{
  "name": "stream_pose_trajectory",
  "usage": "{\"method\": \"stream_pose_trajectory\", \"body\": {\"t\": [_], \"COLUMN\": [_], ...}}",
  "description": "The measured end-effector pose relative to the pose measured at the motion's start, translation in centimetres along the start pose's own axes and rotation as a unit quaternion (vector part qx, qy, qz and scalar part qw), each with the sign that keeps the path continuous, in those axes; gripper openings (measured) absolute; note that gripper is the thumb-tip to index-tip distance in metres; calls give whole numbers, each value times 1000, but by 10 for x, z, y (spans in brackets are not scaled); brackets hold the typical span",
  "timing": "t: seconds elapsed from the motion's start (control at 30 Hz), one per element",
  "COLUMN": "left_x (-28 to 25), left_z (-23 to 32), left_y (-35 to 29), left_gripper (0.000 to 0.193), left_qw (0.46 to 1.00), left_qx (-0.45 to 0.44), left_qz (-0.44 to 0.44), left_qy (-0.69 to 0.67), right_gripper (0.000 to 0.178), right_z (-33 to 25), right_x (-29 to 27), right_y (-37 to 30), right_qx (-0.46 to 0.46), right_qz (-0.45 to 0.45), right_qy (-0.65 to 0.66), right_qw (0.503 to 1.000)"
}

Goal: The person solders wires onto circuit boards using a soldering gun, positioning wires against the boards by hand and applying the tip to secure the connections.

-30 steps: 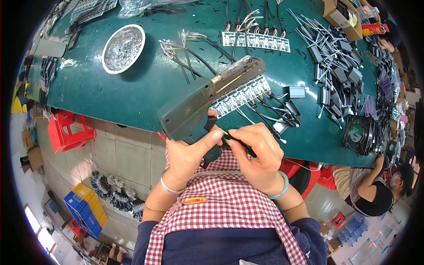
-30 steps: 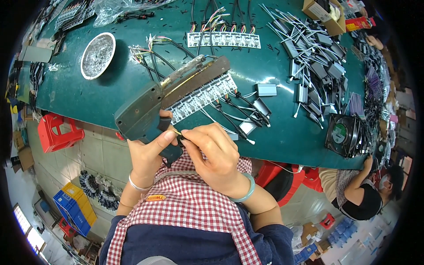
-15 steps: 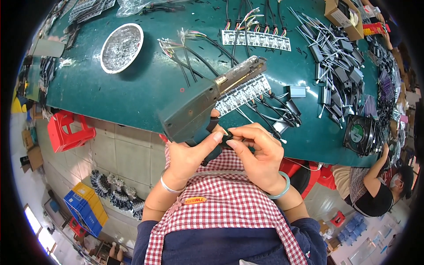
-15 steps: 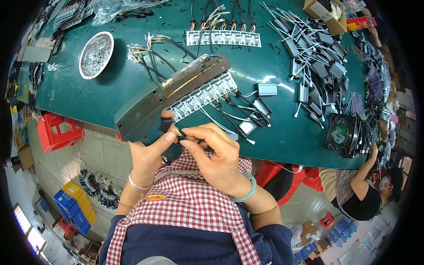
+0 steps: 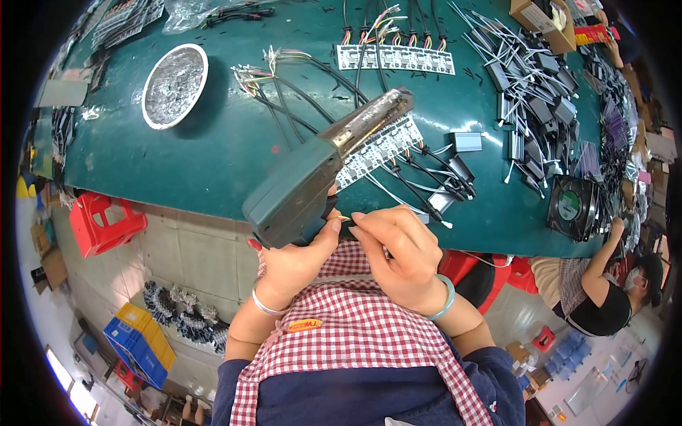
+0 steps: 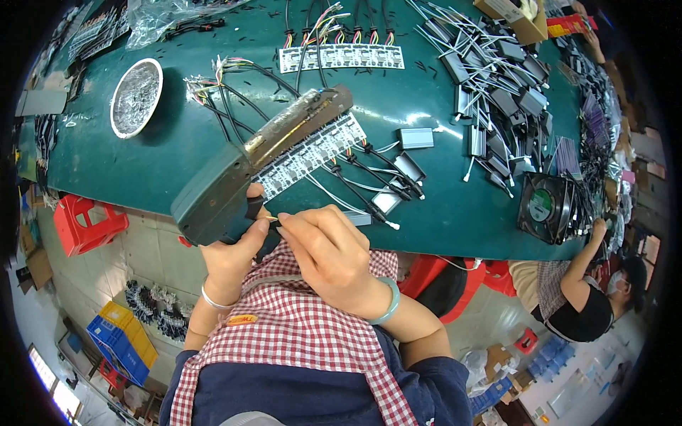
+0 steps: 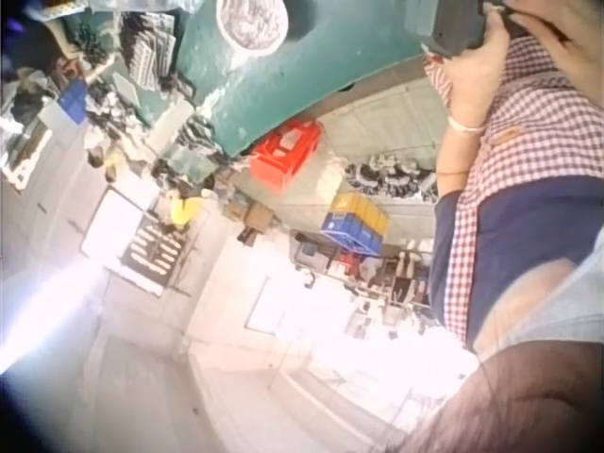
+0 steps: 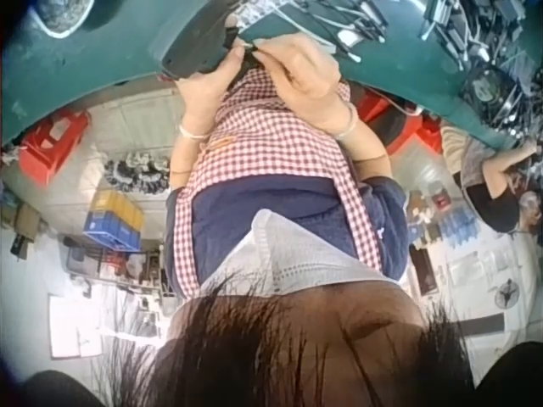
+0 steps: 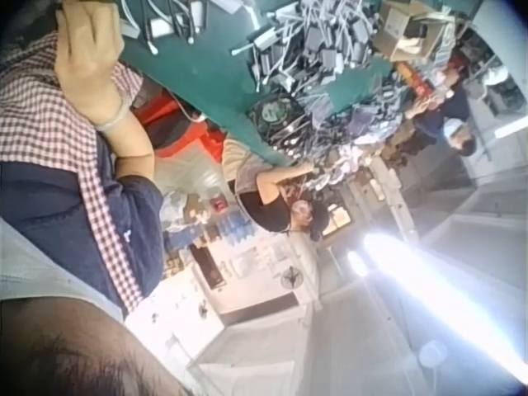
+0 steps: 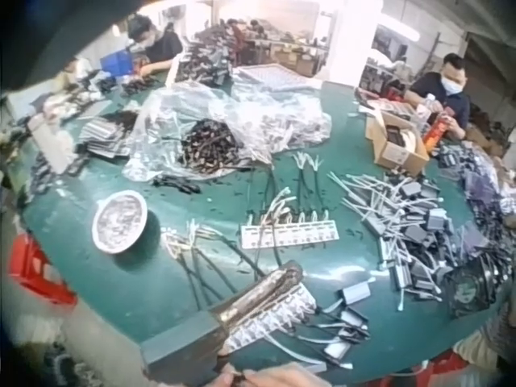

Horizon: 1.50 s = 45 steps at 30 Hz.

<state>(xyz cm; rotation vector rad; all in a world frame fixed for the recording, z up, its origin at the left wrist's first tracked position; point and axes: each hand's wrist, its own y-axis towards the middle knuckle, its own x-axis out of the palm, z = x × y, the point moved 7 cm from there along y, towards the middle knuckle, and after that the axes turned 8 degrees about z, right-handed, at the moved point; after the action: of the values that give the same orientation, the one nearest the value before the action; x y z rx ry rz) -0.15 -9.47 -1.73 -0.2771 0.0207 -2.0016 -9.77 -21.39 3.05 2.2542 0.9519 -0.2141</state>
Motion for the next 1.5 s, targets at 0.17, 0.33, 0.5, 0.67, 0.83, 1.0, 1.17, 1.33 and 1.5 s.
{"method": "stream_pose_trajectory", "body": {"t": [0.17, 0.33, 0.5, 0.67, 0.83, 1.0, 1.17, 1.33, 1.5], "left_x": [9, 4, -20, -37, -39, -34, -33, -33, -32], "left_z": [-5, -10, -5, 5, 14, 25, 22, 22, 21], "left_y": [-4, -2, -18, -31, -38, -37, -38, -38, -36], "left_gripper": [42, 42, 39, 23, 23, 22, 19, 22, 24], "left_qw": [998, 993, 980, 946, 925, 913, 914, 906, 904], "left_qx": [13, -79, 30, 107, 151, 179, 161, 179, 185], "left_qz": [53, 80, -1, -31, -52, -69, -72, -81, -82], "left_qy": [14, 18, 195, 305, 345, 360, 365, 374, 377], "right_gripper": [34, 25, 16, 13, 11, 11, 11, 12, 12], "right_z": [-4, 11, 35, 41, 42, 43, 43, 43, 42], "right_x": [1, -9, -9, -7, -5, -5, -4, -3, -3], "right_y": [-2, 9, 10, 12, 13, 14, 14, 15, 16], "right_qx": [-46, -60, -30, -8, -20, -17, -13, -15, -10], "right_qz": [16, 25, 9, -3, -14, -27, -30, -33, -40], "right_qy": [-56, -133, -203, -234, -240, -245, -243, -246, -249], "right_qw": [997, 989, 979, 972, 971, 969, 969, 969, 968]}}
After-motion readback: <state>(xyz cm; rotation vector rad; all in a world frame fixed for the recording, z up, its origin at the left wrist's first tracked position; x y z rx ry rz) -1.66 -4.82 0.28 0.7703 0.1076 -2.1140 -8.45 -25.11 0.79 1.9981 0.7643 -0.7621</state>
